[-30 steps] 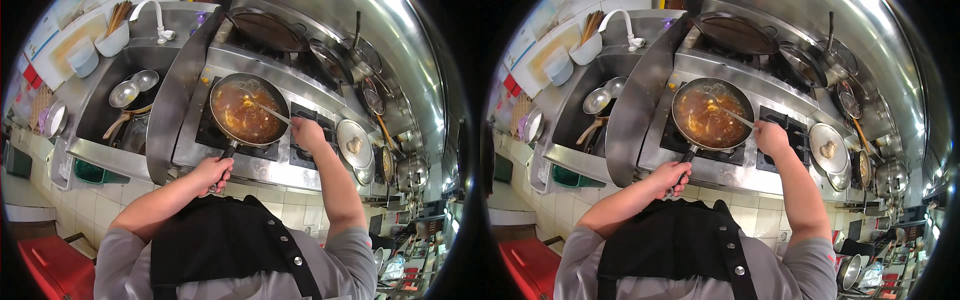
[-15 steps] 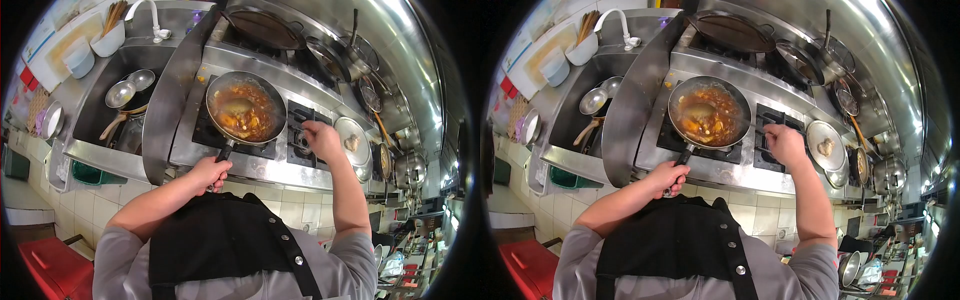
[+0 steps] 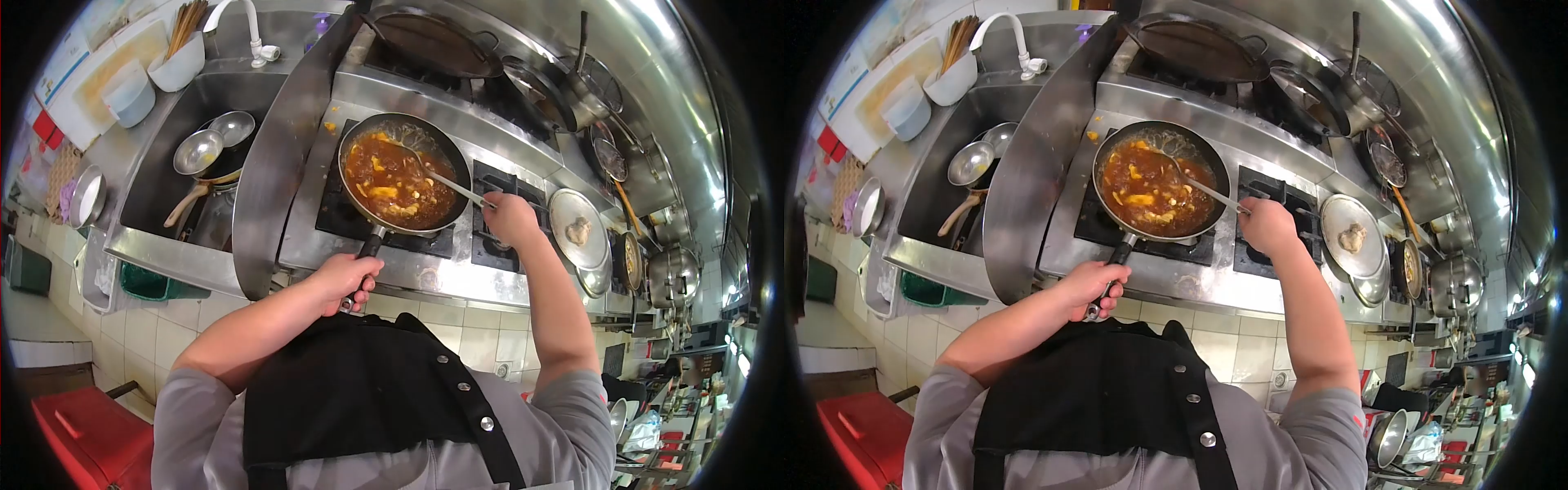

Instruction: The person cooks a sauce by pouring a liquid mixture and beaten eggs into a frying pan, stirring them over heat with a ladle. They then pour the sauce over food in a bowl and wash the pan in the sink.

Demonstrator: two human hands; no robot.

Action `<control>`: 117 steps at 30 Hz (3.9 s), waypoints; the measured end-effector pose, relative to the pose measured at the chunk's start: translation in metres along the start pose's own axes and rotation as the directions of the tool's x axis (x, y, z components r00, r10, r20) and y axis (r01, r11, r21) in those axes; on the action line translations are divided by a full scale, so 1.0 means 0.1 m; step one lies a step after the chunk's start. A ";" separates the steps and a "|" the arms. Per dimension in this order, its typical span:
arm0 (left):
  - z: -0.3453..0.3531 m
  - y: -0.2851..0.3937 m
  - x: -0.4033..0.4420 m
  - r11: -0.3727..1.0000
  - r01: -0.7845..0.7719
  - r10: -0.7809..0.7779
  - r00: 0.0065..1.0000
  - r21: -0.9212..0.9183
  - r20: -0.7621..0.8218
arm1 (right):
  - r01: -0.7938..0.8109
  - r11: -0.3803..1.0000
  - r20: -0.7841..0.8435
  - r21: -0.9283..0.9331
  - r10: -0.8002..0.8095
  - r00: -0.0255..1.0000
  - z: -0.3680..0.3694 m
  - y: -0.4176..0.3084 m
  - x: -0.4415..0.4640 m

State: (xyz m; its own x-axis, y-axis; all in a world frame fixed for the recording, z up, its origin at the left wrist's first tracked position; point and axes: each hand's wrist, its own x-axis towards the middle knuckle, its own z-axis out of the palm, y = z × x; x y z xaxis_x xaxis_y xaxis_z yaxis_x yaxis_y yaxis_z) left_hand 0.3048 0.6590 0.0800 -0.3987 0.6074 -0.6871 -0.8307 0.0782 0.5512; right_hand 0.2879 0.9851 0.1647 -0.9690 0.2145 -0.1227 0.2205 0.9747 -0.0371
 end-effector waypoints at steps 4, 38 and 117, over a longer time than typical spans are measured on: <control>0.06 0.05 -0.06 0.999 0.009 -0.009 1.000 -0.049 -0.018 | 0.045 0.997 0.057 0.058 -0.049 0.997 0.01 -0.01 -0.12; 0.02 -0.02 0.03 0.999 -0.050 0.050 0.999 -0.007 -0.006 | 0.047 0.974 0.183 -0.223 -0.005 0.983 -0.91 0.08 -0.46; 4.77 -3.11 -0.50 0.328 -0.218 -0.747 0.535 0.919 0.394 | -0.988 -0.001 -0.013 0.156 1.000 -0.003 -0.09 1.37 -8.14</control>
State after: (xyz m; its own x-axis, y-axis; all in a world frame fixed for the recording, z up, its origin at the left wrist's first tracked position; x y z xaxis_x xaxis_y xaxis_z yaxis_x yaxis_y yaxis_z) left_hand 0.7682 0.9813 0.1692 0.5606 0.5779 -0.5931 0.1713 0.6198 0.7658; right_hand 1.1061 0.9448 0.2680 0.2215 0.9749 -0.0234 0.9744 -0.2222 -0.0333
